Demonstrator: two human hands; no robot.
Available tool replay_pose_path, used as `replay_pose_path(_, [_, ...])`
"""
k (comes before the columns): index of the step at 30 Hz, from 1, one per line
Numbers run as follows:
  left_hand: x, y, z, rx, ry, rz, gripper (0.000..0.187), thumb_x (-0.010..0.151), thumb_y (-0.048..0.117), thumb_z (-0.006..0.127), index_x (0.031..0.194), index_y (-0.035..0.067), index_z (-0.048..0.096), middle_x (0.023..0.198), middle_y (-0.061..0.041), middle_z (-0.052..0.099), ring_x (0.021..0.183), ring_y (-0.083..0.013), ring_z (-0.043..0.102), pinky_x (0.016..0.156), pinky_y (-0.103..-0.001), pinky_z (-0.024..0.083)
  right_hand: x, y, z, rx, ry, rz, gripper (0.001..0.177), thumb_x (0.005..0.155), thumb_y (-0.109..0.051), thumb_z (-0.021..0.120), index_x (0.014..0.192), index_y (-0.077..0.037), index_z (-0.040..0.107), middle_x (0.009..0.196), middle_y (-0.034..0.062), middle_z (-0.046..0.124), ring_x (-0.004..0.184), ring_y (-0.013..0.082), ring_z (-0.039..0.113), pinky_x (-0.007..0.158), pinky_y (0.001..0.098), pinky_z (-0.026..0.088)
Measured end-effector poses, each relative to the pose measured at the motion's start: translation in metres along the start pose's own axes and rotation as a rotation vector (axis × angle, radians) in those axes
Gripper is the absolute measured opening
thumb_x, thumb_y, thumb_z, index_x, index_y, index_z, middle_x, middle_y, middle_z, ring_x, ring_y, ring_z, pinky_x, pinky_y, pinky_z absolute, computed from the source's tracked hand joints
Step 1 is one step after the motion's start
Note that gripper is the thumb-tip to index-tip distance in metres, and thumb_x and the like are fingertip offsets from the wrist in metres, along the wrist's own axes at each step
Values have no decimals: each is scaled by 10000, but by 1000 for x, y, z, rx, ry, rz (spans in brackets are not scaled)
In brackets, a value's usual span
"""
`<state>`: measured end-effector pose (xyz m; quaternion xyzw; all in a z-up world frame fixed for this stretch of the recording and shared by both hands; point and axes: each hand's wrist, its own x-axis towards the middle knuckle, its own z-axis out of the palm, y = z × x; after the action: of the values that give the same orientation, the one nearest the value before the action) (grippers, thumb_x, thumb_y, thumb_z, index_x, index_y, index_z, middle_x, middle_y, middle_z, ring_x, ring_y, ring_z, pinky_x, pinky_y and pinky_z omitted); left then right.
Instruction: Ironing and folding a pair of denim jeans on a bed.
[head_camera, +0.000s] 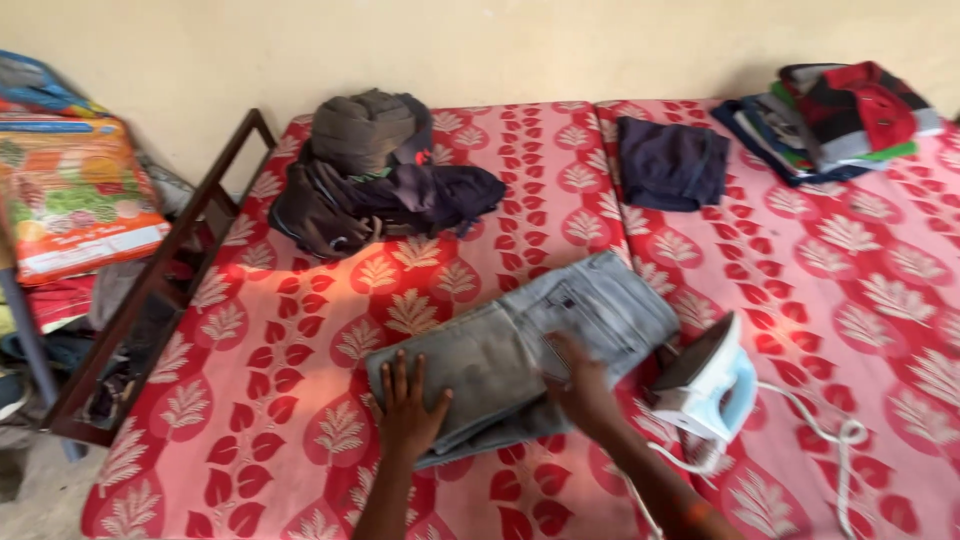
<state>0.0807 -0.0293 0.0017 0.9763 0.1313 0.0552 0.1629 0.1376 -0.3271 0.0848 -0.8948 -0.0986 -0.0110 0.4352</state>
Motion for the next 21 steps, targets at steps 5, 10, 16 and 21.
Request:
replay_pose_path(5, [-7,-9,7,-1,-31,8,868,897,692,533,1616,351,186,1728,3,5,1585,-299,18,1176,-713,120,-51,92,-116,-247,742,-160,391,937,-115,710,1288,-39,556,1062,170,589,964,321,597,815,455,499])
replay_pose_path(10, [-23,-7,5,31,47,3,822,914,658,528,1615,358,221,1726,2,39,1586,-288,72,1197,-687,148,-60,278,-137,-793,1015,143,463,954,-378,787,1113,14,597,1090,216,654,964,333,665,795,431,546])
replay_pose_path(16, [-50,-14,-10,-53,144,53,743,929,552,570,1592,340,311,1716,7,158,1573,-278,171,1200,-629,203,-42,281,-138,-128,440,570,484,738,-492,865,911,-49,777,774,130,749,694,268,706,684,439,527])
replay_pose_path(21, [-68,-29,-26,-176,241,133,679,940,480,593,1559,268,411,1679,6,310,1539,-263,284,1193,-568,254,-25,272,-152,103,388,719,323,748,-214,864,831,89,788,738,182,740,594,257,671,578,413,532])
